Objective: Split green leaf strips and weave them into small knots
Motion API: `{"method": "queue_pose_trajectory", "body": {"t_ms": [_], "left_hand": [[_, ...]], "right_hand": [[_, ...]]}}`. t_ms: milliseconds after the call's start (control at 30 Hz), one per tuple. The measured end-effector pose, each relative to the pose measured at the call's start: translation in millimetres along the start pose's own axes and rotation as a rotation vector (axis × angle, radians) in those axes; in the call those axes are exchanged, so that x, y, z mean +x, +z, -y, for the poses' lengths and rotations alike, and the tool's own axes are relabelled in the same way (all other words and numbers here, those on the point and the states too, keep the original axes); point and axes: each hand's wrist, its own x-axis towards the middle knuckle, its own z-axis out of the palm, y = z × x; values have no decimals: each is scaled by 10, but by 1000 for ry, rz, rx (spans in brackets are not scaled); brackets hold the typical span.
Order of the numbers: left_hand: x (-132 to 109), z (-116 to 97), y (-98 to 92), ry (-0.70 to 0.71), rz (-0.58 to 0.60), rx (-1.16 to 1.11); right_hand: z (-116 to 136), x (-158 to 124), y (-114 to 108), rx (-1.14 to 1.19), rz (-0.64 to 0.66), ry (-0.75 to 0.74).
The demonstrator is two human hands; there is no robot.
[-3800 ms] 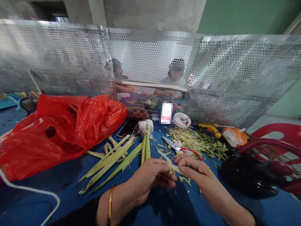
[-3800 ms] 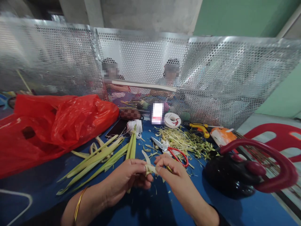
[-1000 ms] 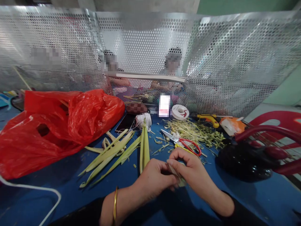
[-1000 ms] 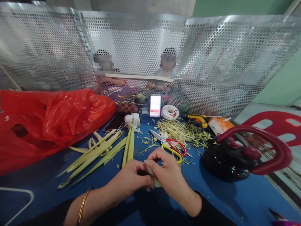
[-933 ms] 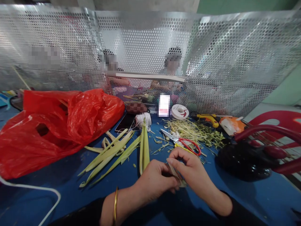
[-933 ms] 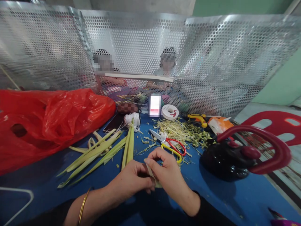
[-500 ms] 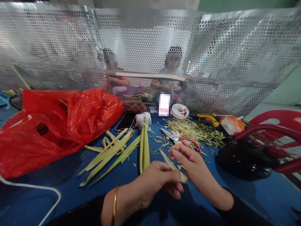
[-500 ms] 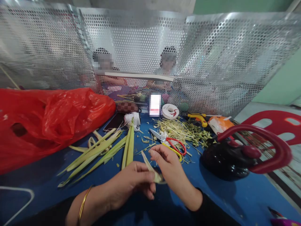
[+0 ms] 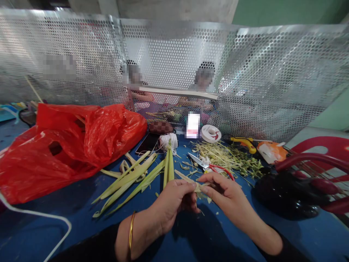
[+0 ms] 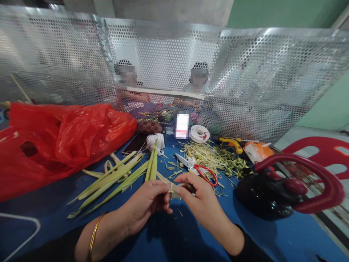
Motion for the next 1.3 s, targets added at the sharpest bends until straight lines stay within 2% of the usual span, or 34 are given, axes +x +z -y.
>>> {"method": "queue_pose_trajectory", "body": {"t_ms": [100,267,567,767,967,1100,1300], "left_hand": [[0,-7,-4,-3,-5,-24],[3,5,-7,-4,35,-1],[3,28,1,70,28,149],[7,38,1,59,26,220],[-16,35,40,53,135,336],[-11,98,42,15,207,356],[-22,138,44,-23,277,368]], "right_hand": [[-3,0,-9,-3,32,-47],[11,-7,-18,-77,-18,-95],[43,-12,43,65,6,94],[44,-16,30,63,8,95],[82,14,-20,106,132,114],[38,5,82,247,67,230],[8,-31,165,389,-4,298]]}}
